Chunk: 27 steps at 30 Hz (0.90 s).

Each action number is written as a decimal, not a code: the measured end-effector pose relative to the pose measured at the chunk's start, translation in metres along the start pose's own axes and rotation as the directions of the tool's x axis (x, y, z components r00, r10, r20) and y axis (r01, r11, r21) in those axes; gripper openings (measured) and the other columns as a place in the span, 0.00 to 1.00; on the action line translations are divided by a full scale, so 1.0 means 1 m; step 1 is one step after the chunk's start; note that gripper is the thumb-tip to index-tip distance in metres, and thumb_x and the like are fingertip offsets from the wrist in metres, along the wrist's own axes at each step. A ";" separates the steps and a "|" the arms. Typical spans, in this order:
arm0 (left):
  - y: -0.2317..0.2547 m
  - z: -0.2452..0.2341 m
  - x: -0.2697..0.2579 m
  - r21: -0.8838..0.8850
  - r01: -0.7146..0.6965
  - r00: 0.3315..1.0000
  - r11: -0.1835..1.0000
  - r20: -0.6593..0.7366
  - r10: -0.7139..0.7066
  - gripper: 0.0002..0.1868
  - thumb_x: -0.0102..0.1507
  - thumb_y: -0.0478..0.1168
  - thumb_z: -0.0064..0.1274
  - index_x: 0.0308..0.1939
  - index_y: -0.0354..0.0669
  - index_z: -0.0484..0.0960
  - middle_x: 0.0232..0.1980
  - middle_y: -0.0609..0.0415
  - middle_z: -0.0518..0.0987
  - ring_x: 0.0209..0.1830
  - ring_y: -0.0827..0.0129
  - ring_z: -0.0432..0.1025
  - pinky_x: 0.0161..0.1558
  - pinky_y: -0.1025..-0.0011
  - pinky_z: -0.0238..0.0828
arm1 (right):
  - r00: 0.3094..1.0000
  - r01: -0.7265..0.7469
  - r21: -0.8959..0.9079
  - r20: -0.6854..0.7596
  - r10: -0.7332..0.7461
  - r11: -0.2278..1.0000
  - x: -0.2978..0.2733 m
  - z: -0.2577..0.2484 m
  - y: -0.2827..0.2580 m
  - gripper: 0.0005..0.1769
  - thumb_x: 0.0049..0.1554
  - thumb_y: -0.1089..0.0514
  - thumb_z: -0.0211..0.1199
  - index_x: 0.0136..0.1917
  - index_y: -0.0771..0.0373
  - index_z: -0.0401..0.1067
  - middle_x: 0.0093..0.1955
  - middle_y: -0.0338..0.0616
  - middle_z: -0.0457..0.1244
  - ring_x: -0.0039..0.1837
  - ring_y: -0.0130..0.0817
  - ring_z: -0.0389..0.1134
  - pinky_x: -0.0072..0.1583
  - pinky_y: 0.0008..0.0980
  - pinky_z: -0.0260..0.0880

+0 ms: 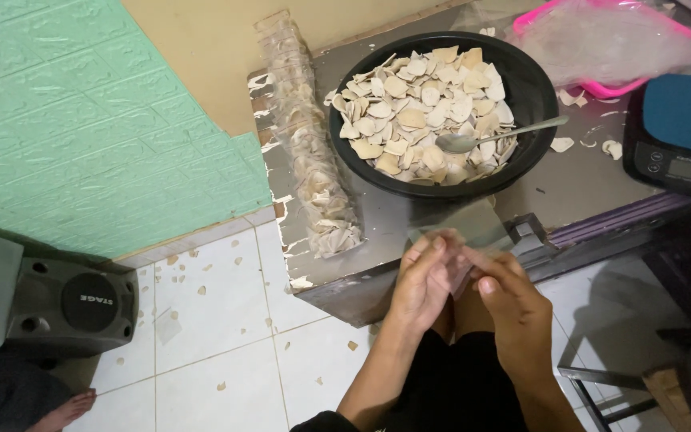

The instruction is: Packaging thin white food items from a bowl into small plastic bags using a spoon.

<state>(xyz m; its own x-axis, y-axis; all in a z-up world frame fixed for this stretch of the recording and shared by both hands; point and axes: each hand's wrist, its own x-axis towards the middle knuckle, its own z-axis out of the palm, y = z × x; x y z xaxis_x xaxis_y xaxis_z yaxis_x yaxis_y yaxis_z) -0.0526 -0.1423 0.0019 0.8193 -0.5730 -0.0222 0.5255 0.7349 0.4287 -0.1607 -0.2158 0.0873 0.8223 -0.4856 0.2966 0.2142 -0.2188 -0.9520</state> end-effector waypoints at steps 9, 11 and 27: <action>-0.007 -0.010 0.006 0.055 -0.215 0.967 0.975 -0.130 0.221 0.07 0.66 0.40 0.58 0.37 0.41 0.79 0.37 0.49 0.79 0.37 0.67 0.72 0.43 0.72 0.70 | 0.981 -0.077 0.298 -0.150 0.126 0.951 -0.002 0.006 0.014 0.13 0.65 0.65 0.49 0.57 0.70 0.72 0.52 0.51 0.70 0.53 0.34 0.67 0.61 0.29 0.68; -0.008 -0.011 0.006 0.036 -0.178 0.983 0.983 -0.028 0.179 0.07 0.68 0.39 0.56 0.41 0.38 0.79 0.38 0.49 0.77 0.27 0.66 0.72 0.26 0.70 0.74 | 0.998 -0.028 0.498 -0.039 0.055 0.866 -0.003 0.004 0.024 0.18 0.66 0.59 0.50 0.63 0.76 0.68 0.59 0.59 0.68 0.60 0.44 0.70 0.65 0.35 0.70; -0.005 0.007 -0.008 0.517 -0.093 0.996 0.851 0.057 0.075 0.14 0.62 0.35 0.62 0.52 0.42 0.83 0.52 0.55 0.84 0.50 0.76 0.77 0.59 0.77 0.71 | 0.918 -0.236 0.625 -0.108 0.381 0.744 0.018 0.001 0.018 0.26 0.63 0.62 0.49 0.72 0.73 0.57 0.70 0.67 0.61 0.71 0.50 0.65 0.71 0.38 0.66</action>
<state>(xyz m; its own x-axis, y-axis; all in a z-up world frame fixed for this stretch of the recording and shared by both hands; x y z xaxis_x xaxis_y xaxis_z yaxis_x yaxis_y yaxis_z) -0.0635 -0.1436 0.0064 0.8419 -0.5361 0.0609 0.2524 0.4911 0.8337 -0.1415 -0.2273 0.0758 0.7800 -0.6203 -0.0823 0.2951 0.4807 -0.8258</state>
